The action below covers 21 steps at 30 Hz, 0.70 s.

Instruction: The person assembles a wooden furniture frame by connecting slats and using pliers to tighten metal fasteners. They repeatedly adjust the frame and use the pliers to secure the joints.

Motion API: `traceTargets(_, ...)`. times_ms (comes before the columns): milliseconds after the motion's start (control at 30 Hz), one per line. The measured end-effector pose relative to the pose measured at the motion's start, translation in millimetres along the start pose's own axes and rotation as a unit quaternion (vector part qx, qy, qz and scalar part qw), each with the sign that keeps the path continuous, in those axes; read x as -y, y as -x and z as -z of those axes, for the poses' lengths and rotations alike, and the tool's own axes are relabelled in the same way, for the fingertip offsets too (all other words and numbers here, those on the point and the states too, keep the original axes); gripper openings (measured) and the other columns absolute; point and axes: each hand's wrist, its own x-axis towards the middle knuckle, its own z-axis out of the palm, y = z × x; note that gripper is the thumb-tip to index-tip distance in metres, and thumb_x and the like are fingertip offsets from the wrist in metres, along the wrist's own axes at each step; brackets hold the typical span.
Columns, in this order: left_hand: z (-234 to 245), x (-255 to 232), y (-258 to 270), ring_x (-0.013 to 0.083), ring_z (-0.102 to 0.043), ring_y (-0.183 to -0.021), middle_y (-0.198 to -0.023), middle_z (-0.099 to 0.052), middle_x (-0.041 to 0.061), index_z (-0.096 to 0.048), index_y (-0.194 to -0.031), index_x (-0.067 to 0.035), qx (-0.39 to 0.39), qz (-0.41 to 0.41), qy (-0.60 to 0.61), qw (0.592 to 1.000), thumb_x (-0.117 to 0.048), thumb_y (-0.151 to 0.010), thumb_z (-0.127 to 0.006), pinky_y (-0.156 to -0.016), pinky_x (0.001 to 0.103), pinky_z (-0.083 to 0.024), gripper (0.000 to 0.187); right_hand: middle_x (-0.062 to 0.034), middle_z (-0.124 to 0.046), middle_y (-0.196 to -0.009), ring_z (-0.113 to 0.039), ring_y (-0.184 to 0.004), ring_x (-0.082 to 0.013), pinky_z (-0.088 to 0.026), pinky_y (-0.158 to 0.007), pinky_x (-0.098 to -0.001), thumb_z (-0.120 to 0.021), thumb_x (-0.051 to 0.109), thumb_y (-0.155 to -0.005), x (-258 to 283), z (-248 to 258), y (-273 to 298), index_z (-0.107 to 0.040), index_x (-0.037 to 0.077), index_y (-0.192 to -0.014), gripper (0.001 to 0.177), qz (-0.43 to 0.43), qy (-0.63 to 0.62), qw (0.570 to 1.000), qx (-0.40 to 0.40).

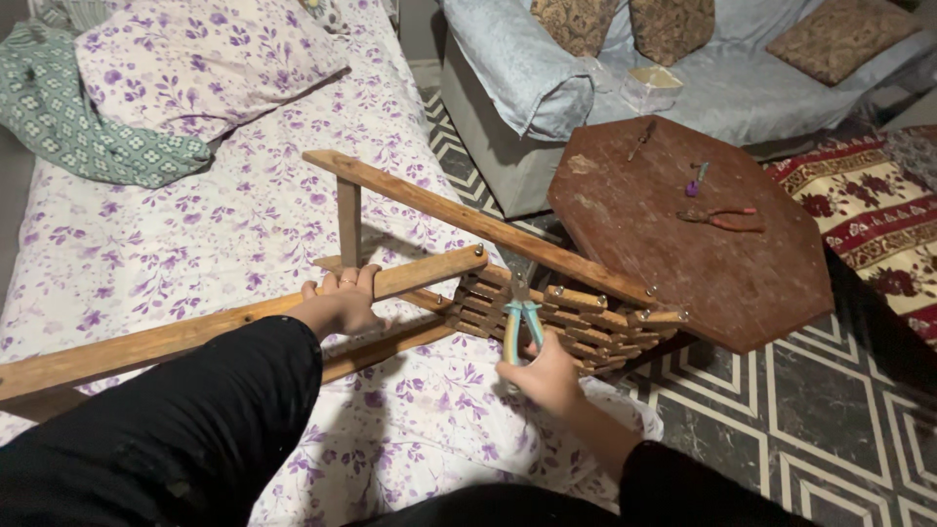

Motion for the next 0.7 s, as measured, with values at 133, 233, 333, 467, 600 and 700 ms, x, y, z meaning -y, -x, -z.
traceTargets(133, -0.4, 0.3, -0.1, 0.0345, -0.021, -0.153, -0.166, -0.024, 0.008, -0.010, -0.163, -0.026, -0.020, 0.003, -0.010, 1.000, -0.063, -0.082, -0.073, -0.118, 0.061, -0.017, 0.109, -0.0100, -0.067, -0.095, -0.066, -0.086, -0.0215, -0.054, -0.080, -0.0345, -0.093, 0.039, -0.055, -34.6, 41.2, -29.8, -0.057, 0.007, -0.106, 0.071, 0.091, 0.027, 0.990, 0.106)
traceTargets(233, -9.1, -0.8, 7.5, 0.0354, -0.028, -0.148, -0.160, -0.033, 0.010, -0.016, -0.162, -0.023, -0.088, -0.010, -0.023, 0.996, -0.061, -0.090, -0.064, -0.116, 0.061, -0.020, 0.095, -0.0095, -0.067, -0.095, -0.064, -0.088, -0.0189, -0.054, -0.080, -0.0334, -0.093, 0.039, -0.056, -49.7, 65.3, -56.6, -0.058, 0.008, -0.107, 0.069, 0.118, 0.065, 0.976, 0.170)
traceTargets(333, -18.1, -5.4, 10.9, 0.0331, -0.034, -0.144, -0.154, -0.042, 0.010, -0.024, -0.160, -0.021, -0.153, -0.010, -0.030, 0.988, -0.060, -0.095, -0.055, -0.114, 0.060, -0.022, 0.082, -0.0095, -0.066, -0.095, -0.062, -0.088, -0.0181, -0.054, -0.080, -0.0337, -0.091, 0.037, -0.059, -55.1, 80.8, -72.1, -0.056, 0.007, -0.107, 0.067, 0.153, 0.051, 0.962, 0.219)
traceTargets(467, -27.4, -5.8, 8.4, 0.0323, -0.039, -0.138, -0.149, -0.047, 0.010, -0.030, -0.158, -0.019, -0.206, -0.008, -0.027, 0.978, -0.057, -0.099, -0.049, -0.113, 0.058, -0.023, 0.073, -0.0078, -0.067, -0.099, -0.063, -0.091, -0.0177, -0.053, -0.081, -0.0329, -0.092, 0.040, -0.059, -48.4, 74.1, -73.0, -0.058, 0.005, -0.114, 0.073, 0.127, 0.064, 0.971, 0.193)
traceTargets(600, -34.2, -2.2, 2.1, 0.0329, -0.040, -0.137, -0.147, -0.049, 0.012, -0.034, -0.157, -0.018, -0.255, -0.020, -0.043, 0.966, -0.054, -0.101, -0.047, -0.112, 0.059, -0.023, 0.068, -0.0075, -0.067, -0.103, -0.064, -0.091, -0.0178, -0.054, -0.081, -0.0326, -0.092, 0.044, -0.058, -42.8, 60.9, -71.2, -0.058, 0.004, -0.120, 0.082, 0.113, 0.043, 0.979, 0.164)
traceTargets(700, -37.5, -2.0, -2.7, 0.0322, -0.040, -0.137, -0.145, -0.050, 0.012, -0.037, -0.154, -0.016, -0.294, -0.026, -0.060, 0.954, -0.054, -0.100, -0.048, -0.110, 0.059, -0.024, 0.067, -0.0091, -0.068, -0.104, -0.065, -0.092, -0.0195, -0.054, -0.081, -0.0334, -0.093, 0.044, -0.057, -41.7, 57.2, -75.9, -0.060, 0.002, -0.119, 0.082, 0.097, 0.070, 0.982, 0.146)
